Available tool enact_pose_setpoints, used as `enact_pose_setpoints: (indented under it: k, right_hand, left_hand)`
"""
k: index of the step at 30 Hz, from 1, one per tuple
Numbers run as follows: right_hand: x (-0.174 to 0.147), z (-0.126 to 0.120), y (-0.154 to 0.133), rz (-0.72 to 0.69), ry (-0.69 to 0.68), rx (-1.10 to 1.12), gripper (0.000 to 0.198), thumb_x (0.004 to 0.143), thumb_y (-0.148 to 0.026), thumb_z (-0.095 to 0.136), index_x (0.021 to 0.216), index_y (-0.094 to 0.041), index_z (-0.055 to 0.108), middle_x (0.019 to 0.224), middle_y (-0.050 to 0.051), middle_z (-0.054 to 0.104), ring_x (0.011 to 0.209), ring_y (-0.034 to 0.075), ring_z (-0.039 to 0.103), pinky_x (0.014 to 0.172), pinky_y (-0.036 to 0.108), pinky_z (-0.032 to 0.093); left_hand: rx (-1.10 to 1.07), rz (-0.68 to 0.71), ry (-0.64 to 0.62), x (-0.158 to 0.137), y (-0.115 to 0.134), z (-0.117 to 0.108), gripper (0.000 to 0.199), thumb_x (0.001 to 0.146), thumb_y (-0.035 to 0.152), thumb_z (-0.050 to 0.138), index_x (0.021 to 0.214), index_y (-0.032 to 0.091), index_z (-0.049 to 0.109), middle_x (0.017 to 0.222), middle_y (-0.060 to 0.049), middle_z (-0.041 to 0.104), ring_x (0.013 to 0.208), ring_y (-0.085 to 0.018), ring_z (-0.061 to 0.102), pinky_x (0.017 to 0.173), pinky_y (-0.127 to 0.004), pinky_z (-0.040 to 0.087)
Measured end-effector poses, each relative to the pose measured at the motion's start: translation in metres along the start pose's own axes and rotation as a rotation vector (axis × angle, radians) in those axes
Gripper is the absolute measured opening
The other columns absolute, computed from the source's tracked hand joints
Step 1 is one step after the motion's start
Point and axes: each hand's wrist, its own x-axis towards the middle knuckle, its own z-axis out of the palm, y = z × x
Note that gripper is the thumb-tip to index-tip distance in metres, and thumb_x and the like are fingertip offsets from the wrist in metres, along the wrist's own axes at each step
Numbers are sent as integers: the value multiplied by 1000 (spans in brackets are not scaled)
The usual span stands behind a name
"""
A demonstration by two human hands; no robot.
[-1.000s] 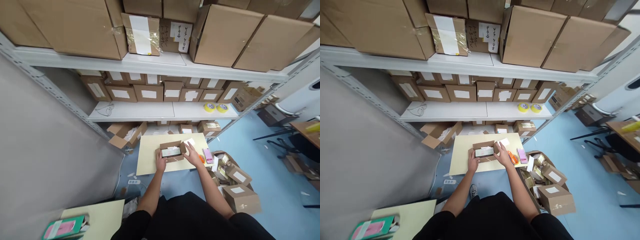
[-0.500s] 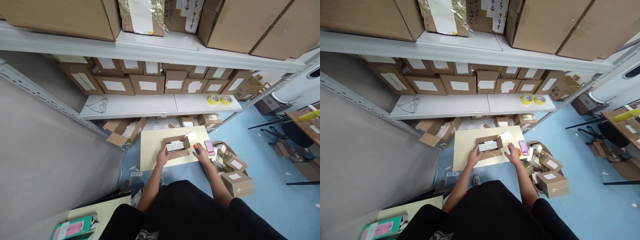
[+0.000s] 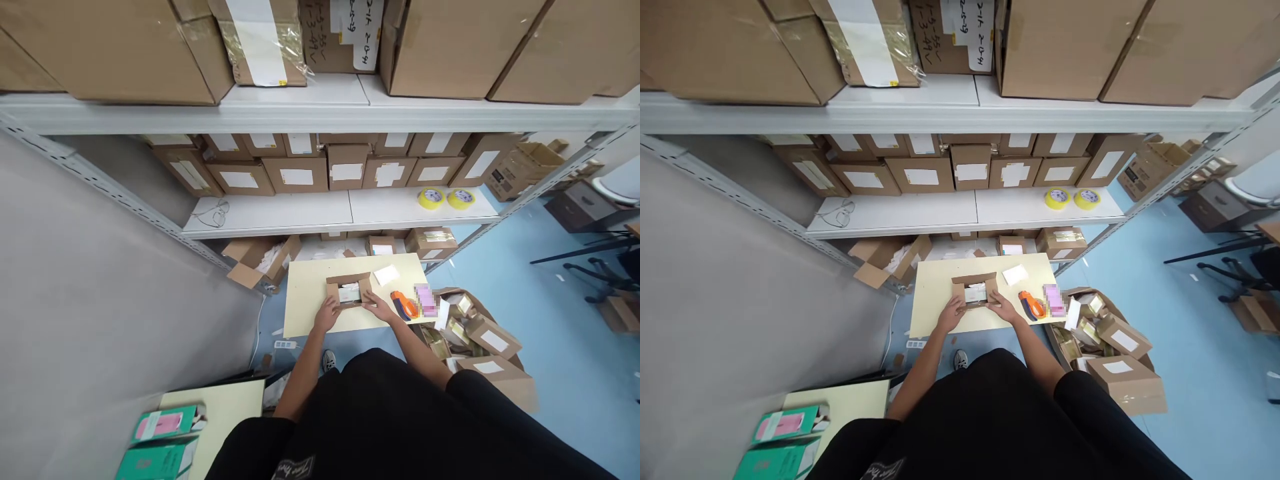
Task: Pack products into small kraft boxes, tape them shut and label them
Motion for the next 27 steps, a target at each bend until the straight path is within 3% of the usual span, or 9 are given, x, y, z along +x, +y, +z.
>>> enact_pose_setpoints:
  k: [5,8,11,14,17,19,22,24,27]
  right_hand:
    - [8,-6,15,-10,146,116,55,86,-50,69,133,-22,67,138,12,70,119,27,70,99,40,56]
    - [20,-2,19,61,275,75,43,86,-47,64,119,-20,66,121,11,73,98,25,72,89,37,57]
    - [29,7,22,186,351,-57,36,85,-44,64,113,-21,63,109,9,71,96,26,69,86,36,55]
    - [34,14,25,306,325,-153,44,88,-41,64,127,-21,59,118,12,67,102,27,69,87,36,53]
    - [36,12,24,337,297,-198,56,87,-42,68,138,-22,54,134,16,60,109,28,68,90,37,53]
    - [38,8,22,349,301,-216,62,85,-44,71,139,-21,54,140,18,55,113,31,67,92,39,54]
    - [41,4,19,405,320,-204,68,81,-49,74,139,-20,54,143,21,51,117,34,65,94,44,54]
    - [40,3,19,432,317,-167,70,81,-49,74,140,-19,53,144,21,51,119,35,64,97,46,54]
    - [31,3,27,396,328,-134,68,84,-43,70,144,-18,51,150,21,49,130,36,58,105,45,51]
  left_hand:
    - [-50,-136,146,8,11,-8,49,96,40,65,139,16,66,148,-15,63,145,-28,51,122,-41,40]
    - [-26,-254,286,14,21,-4,54,95,35,63,146,17,60,140,-15,67,138,-29,55,116,-40,45]
    - [67,-312,344,22,33,2,66,90,29,64,154,21,51,153,-16,56,141,-32,51,113,-43,48]
    - [191,-315,367,31,46,-1,85,86,25,67,165,25,35,172,-16,29,150,-38,39,114,-49,46]
    - [307,-229,317,43,59,-15,99,82,18,68,169,26,24,176,-15,19,157,-41,23,119,-53,39]
    - [344,-175,242,49,63,-25,97,82,16,66,169,24,26,170,-17,32,157,-39,23,120,-52,37]
    - [388,-151,101,51,63,-31,73,87,25,65,158,23,49,157,-18,49,155,-38,28,121,-52,36]
    - [417,-162,-21,45,60,-25,63,89,36,65,151,24,57,163,-17,45,157,-39,26,119,-55,38]
    - [424,-187,-114,32,54,-7,73,91,46,63,159,23,47,174,-18,25,162,-40,15,116,-58,42]
